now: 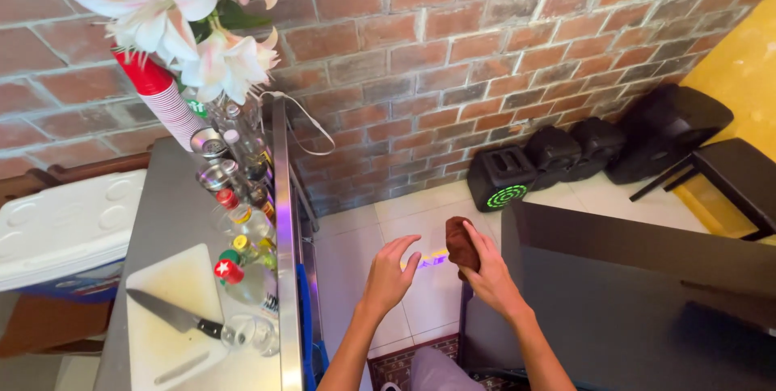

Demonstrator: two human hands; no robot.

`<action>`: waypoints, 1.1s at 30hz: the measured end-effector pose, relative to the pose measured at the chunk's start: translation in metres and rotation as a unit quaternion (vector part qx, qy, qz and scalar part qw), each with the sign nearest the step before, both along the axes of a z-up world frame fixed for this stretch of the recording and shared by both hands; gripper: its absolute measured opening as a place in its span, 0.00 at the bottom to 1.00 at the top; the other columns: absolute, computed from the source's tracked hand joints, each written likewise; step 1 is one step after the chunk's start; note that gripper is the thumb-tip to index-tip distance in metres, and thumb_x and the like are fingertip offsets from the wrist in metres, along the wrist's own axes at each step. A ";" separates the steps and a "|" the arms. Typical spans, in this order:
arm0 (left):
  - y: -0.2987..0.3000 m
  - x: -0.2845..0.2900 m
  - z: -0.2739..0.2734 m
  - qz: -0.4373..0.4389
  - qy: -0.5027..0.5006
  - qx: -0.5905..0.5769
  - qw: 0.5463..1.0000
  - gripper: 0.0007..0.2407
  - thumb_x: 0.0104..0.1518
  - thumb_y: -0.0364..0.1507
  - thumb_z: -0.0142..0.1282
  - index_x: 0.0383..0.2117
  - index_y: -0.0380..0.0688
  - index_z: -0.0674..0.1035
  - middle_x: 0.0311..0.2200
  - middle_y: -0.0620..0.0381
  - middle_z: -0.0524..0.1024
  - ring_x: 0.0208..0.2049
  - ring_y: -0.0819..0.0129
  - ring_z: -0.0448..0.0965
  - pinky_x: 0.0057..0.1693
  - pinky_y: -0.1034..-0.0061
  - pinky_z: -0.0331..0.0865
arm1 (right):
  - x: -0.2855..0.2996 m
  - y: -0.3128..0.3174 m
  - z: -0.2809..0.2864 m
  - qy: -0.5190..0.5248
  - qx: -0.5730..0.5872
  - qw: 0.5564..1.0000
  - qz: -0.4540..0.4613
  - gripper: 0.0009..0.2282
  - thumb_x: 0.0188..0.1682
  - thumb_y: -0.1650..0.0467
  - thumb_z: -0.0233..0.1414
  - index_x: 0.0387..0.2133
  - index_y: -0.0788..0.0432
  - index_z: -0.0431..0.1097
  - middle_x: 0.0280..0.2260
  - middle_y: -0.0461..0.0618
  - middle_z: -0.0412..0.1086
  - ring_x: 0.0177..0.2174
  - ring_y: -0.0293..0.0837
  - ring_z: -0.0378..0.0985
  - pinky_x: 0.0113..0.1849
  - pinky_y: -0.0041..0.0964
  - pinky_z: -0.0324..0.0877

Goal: Sweeping the floor and wiping the surfaces of a bar counter and equipment.

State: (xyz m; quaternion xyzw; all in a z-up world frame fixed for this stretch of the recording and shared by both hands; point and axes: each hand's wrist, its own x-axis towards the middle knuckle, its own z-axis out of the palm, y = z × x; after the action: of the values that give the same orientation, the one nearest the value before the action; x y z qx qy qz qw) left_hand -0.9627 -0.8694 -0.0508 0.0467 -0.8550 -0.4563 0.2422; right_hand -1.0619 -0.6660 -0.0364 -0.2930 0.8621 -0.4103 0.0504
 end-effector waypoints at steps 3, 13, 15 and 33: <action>-0.012 -0.027 -0.001 -0.017 -0.005 0.001 1.000 0.13 0.58 0.28 0.58 0.49 0.40 0.80 0.49 0.45 0.80 0.52 0.48 0.77 0.58 0.62 0.70 | -0.020 -0.011 -0.001 0.002 -0.014 1.000 -0.009 0.36 0.41 0.74 0.58 0.66 0.51 0.53 0.57 0.56 0.64 0.54 0.59 0.70 0.53 0.45 0.66; -0.051 -0.167 -0.015 -0.056 0.022 -0.019 0.998 0.14 0.58 0.27 0.58 0.49 0.40 0.80 0.50 0.45 0.80 0.54 0.48 0.77 0.59 0.62 0.69 | -0.148 -0.033 -0.010 0.014 -0.031 0.998 -0.048 0.36 0.42 0.74 0.58 0.67 0.53 0.53 0.55 0.57 0.64 0.53 0.58 0.70 0.53 0.45 0.66; -0.058 -0.209 -0.003 -0.065 0.027 -0.028 0.997 0.14 0.58 0.28 0.58 0.49 0.40 0.80 0.50 0.45 0.80 0.53 0.48 0.77 0.59 0.62 0.69 | -0.187 -0.035 -0.013 0.034 -0.036 0.997 -0.052 0.37 0.40 0.75 0.58 0.66 0.53 0.53 0.56 0.57 0.64 0.54 0.59 0.69 0.54 0.45 0.66; -0.048 -0.469 0.019 -0.191 0.017 -0.028 0.981 0.14 0.59 0.28 0.58 0.50 0.41 0.79 0.49 0.46 0.80 0.52 0.47 0.77 0.57 0.61 0.70 | -0.392 -0.008 0.009 -0.051 -0.032 0.983 -0.174 0.37 0.41 0.78 0.55 0.68 0.50 0.51 0.58 0.55 0.62 0.55 0.57 0.68 0.54 0.44 0.66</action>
State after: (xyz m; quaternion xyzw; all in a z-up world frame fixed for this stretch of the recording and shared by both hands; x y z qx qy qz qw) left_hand -1.4320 -0.9178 -0.0322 -0.1323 -0.8563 -0.4709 0.1659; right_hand -1.4534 -0.6736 -0.0270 -0.1193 0.8826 -0.4545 0.0126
